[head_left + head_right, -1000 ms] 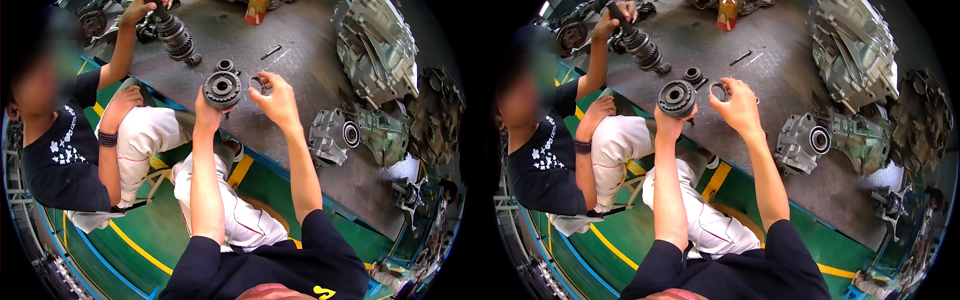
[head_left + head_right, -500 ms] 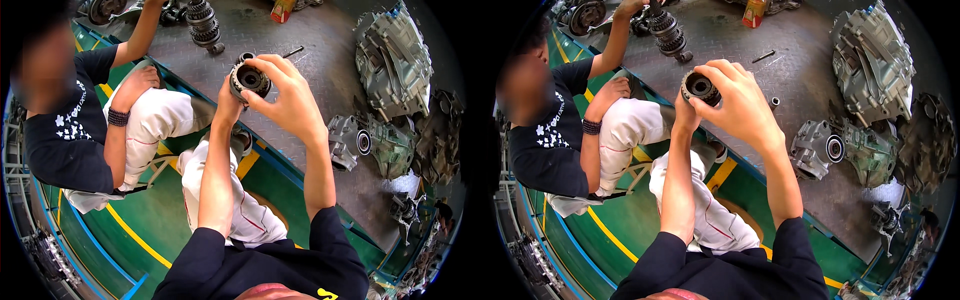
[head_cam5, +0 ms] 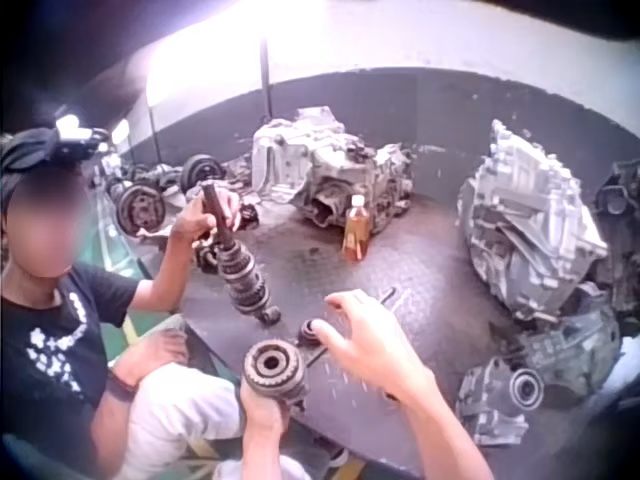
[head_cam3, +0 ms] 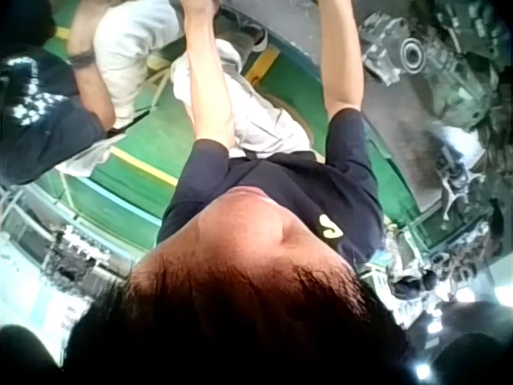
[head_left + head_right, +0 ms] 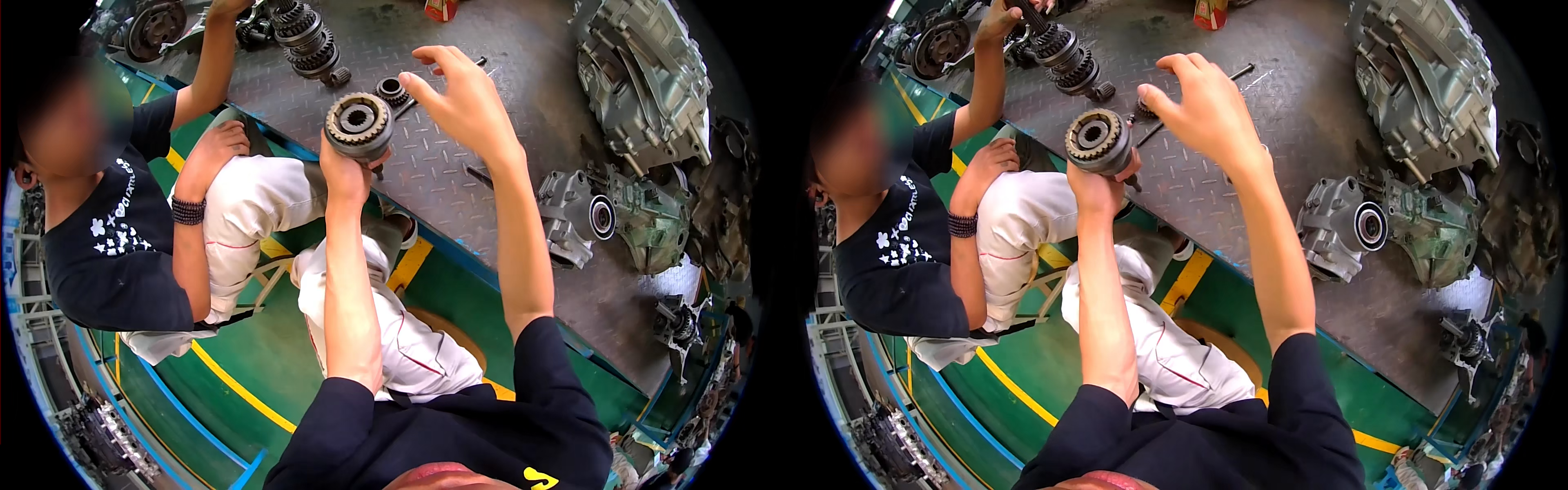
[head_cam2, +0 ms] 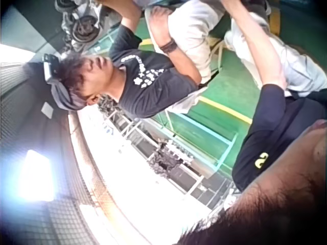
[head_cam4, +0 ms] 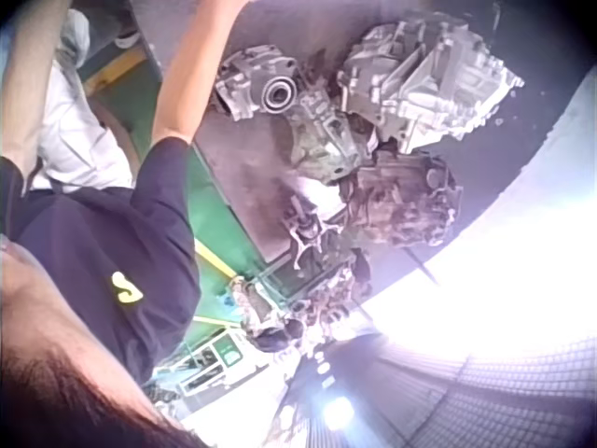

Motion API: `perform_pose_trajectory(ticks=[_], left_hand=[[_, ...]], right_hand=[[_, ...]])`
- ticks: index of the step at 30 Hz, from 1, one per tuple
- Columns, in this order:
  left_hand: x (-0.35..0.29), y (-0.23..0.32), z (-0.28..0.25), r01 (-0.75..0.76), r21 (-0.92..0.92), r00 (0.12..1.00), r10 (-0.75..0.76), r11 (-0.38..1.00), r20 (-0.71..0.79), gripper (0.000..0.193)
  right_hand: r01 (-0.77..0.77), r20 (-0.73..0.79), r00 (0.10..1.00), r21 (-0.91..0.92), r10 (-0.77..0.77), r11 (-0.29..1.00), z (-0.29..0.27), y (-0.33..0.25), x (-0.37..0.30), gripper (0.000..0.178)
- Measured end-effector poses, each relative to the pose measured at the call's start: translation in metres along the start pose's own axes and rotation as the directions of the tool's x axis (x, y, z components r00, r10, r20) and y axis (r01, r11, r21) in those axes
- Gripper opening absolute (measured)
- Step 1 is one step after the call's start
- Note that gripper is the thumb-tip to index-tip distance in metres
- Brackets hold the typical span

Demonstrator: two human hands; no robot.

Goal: The person assembles transmission gear components by fitting synchronizer rings and gears together, sliding gear assemblies onto transmission shafts, and aligning the components by hand on a workbench.

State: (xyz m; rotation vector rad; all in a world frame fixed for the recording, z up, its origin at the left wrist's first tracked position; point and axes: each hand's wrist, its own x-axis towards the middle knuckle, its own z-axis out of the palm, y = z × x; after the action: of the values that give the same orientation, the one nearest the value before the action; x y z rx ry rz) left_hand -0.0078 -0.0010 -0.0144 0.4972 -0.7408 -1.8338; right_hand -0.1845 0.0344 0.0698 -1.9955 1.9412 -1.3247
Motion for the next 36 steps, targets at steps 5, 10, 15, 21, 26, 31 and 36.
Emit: perform_pose_trajectory(ticks=[5,10,15,21,26,31,36], left_hand=[[0.004,0.006,-0.019,-0.096,-0.079,0.987,0.105,0.992,0.118,0.041],[-0.004,0.009,0.005,-0.160,-0.017,0.986,0.160,0.987,-0.040,0.056],[-0.002,0.014,-0.002,-0.156,0.024,0.980,0.158,0.987,-0.118,0.056],[0.001,0.011,-0.002,-0.157,-0.024,0.985,0.154,0.987,-0.078,0.058],[-0.001,0.012,-0.004,-0.133,-0.011,0.985,0.131,0.991,-0.109,0.053],[0.007,-0.005,-0.028,-0.111,-0.117,0.992,0.116,0.987,0.040,0.045],[0.000,0.001,-0.010,-0.153,-0.081,0.984,0.160,0.985,0.077,0.041]], right_hand=[[0.033,0.290,0.954,-0.353,0.076,0.935,0.067,0.056,0.040,0.053],[0.041,0.349,0.928,-0.442,0.129,0.896,0.112,0.067,0.033,0.070],[-0.043,0.343,0.921,-0.384,0.186,0.922,0.115,0.070,0.031,0.075],[-0.075,0.359,0.911,-0.338,0.202,0.938,0.111,0.078,0.028,0.072],[-0.072,0.342,0.925,-0.265,0.164,0.962,0.113,0.078,0.027,0.068],[-0.158,0.022,0.987,-0.091,0.160,0.983,0.107,0.077,0.018,0.067],[-0.389,0.319,0.904,0.890,0.284,0.239,0.062,0.047,0.043,0.059]])
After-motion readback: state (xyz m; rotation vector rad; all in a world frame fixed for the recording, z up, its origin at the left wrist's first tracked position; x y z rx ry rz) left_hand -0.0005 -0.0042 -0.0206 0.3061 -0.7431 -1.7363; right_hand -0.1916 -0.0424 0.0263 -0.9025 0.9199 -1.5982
